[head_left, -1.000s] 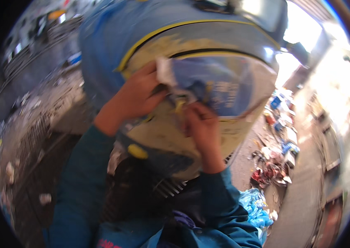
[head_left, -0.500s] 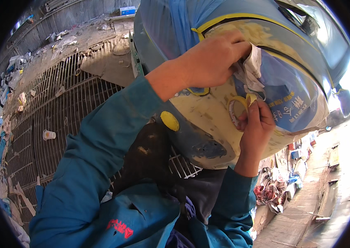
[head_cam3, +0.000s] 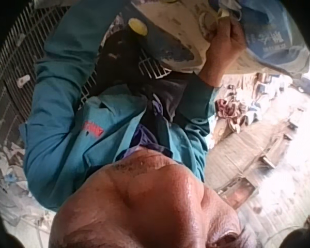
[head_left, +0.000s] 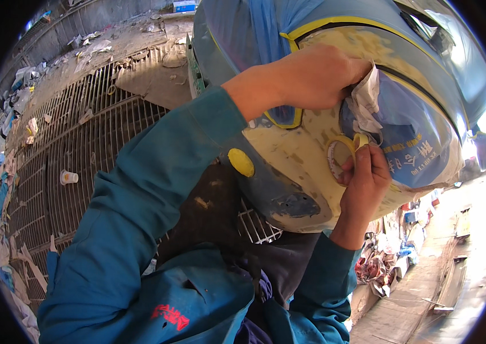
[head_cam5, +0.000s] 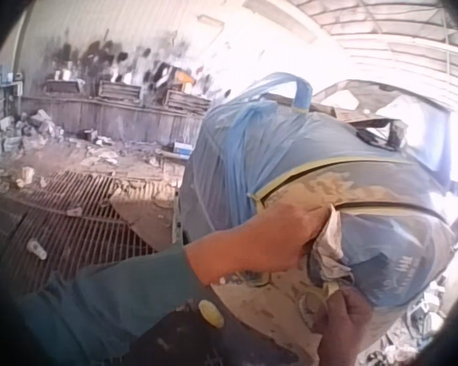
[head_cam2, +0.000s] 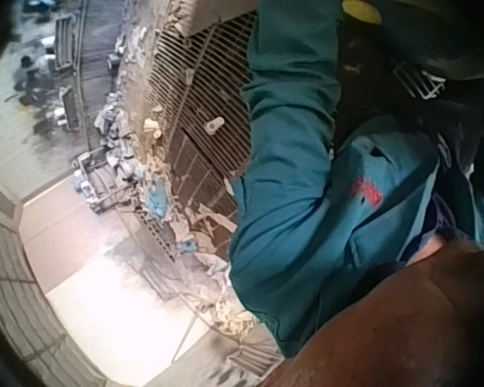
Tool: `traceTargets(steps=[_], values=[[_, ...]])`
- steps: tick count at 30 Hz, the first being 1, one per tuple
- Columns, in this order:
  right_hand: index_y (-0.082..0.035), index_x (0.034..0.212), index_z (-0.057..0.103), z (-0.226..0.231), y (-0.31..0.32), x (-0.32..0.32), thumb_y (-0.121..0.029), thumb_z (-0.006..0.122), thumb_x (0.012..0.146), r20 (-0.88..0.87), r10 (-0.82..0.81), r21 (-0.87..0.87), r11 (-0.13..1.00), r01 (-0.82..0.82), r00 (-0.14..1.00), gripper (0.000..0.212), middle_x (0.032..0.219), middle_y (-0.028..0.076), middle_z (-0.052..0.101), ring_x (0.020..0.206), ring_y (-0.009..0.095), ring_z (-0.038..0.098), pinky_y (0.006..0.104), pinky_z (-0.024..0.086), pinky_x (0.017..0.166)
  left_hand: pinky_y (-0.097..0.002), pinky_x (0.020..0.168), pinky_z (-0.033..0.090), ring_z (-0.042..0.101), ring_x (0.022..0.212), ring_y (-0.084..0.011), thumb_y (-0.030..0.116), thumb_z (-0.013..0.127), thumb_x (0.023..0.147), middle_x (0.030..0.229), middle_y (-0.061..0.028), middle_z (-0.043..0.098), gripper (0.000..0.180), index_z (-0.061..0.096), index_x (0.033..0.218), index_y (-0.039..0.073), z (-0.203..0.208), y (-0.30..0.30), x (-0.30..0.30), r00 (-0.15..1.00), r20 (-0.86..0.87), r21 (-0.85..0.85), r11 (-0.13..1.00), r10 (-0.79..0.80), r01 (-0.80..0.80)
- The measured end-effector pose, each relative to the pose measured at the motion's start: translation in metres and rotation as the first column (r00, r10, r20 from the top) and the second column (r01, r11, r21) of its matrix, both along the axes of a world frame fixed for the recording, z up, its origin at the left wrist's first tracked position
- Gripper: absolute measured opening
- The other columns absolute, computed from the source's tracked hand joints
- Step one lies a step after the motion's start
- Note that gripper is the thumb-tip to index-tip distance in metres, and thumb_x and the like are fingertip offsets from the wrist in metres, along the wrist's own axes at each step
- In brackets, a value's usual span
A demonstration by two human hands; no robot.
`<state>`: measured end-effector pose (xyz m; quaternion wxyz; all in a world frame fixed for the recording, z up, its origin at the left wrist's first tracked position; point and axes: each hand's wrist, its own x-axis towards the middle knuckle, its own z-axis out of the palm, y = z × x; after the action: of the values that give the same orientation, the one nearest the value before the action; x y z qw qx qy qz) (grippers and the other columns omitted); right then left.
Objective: The person applies yellow masking tape and newspaper to the rear of a car, covering the taillight and surrounding bodywork. They smooth the tape and paper to secure the mask before moving to the front of the vehicle.
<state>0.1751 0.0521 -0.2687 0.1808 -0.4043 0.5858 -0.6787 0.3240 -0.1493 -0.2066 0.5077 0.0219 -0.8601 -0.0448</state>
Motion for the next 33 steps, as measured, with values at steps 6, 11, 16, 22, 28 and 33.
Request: traceTargets(steps=[6, 11, 16, 22, 28, 33], values=[[-0.001, 0.107, 0.076, -0.001, -0.001, 0.002, -0.015, 0.071, 0.116, -0.050, -0.025, -0.010, 1.000, 0.025, 0.998, 0.017, 0.075, 0.003, 0.069, 0.058, 0.006, 0.054, 0.0240, 0.046, 0.054, -0.0559, 0.087, 0.061, 0.077, 0.104, -0.0485, 0.006, 0.076, 0.094, 0.107, -0.0199, 0.080, 0.033, 0.067, 0.125, 0.006, 0.000, -0.003, 0.001, 0.999, -0.010, -0.079, 0.996, -0.036, 0.035], [-0.002, 0.108, 0.076, -0.003, -0.001, 0.004, -0.016, 0.070, 0.116, -0.056, -0.044, 0.007, 0.999, 0.044, 0.997, 0.017, 0.075, 0.002, 0.067, 0.058, 0.006, 0.051, 0.0256, 0.045, 0.053, -0.0552, 0.089, 0.061, 0.077, 0.107, -0.0469, 0.005, 0.076, 0.096, 0.114, -0.0201, 0.079, 0.029, 0.066, 0.123, 0.006, 0.003, -0.006, 0.003, 0.998, -0.010, -0.150, 0.987, -0.067, 0.065], [-0.003, 0.107, 0.077, -0.004, 0.000, 0.006, -0.017, 0.071, 0.115, -0.072, -0.055, 0.006, 0.998, 0.055, 0.996, 0.017, 0.076, 0.001, 0.066, 0.058, 0.006, 0.050, 0.0257, 0.045, 0.054, -0.0527, 0.087, 0.062, 0.076, 0.105, -0.0446, 0.009, 0.086, 0.091, 0.110, -0.0184, 0.077, 0.037, 0.069, 0.124, 0.007, -0.002, -0.011, -0.002, 0.992, -0.105, -0.145, 0.988, -0.063, 0.048], [-0.006, 0.100, 0.076, -0.003, -0.002, 0.008, -0.015, 0.070, 0.114, -0.049, -0.061, 0.004, 0.998, 0.061, 0.997, 0.018, 0.075, 0.002, 0.068, 0.056, 0.007, 0.053, 0.0255, 0.046, 0.053, -0.0536, 0.084, 0.061, 0.075, 0.103, -0.0447, 0.013, 0.084, 0.090, 0.108, -0.0179, 0.075, 0.036, 0.070, 0.122, 0.007, -0.025, -0.001, -0.002, 0.978, -0.173, 0.036, 0.993, 0.115, -0.110], [-0.004, 0.098, 0.076, -0.001, -0.003, 0.010, -0.015, 0.070, 0.113, -0.047, -0.050, 0.024, 0.998, 0.051, 0.998, 0.019, 0.074, 0.003, 0.072, 0.058, 0.007, 0.061, 0.0256, 0.047, 0.054, -0.0554, 0.087, 0.061, 0.074, 0.106, -0.0487, 0.005, 0.077, 0.093, 0.113, -0.0216, 0.075, 0.025, 0.073, 0.117, 0.002, -0.032, 0.018, -0.009, 0.980, -0.176, 0.221, 0.974, 0.088, -0.048], [-0.001, 0.104, 0.079, 0.000, -0.004, 0.018, -0.014, 0.071, 0.112, 0.010, -0.072, 0.020, 0.997, 0.072, 0.997, 0.017, 0.074, 0.004, 0.073, 0.059, 0.008, 0.062, 0.0258, 0.048, 0.055, -0.0517, 0.092, 0.060, 0.073, 0.109, -0.0482, -0.005, 0.075, 0.089, 0.125, -0.0210, 0.074, 0.033, 0.076, 0.121, -0.001, -0.035, 0.027, 0.001, 0.982, -0.188, 0.194, 0.980, 0.007, 0.030]])
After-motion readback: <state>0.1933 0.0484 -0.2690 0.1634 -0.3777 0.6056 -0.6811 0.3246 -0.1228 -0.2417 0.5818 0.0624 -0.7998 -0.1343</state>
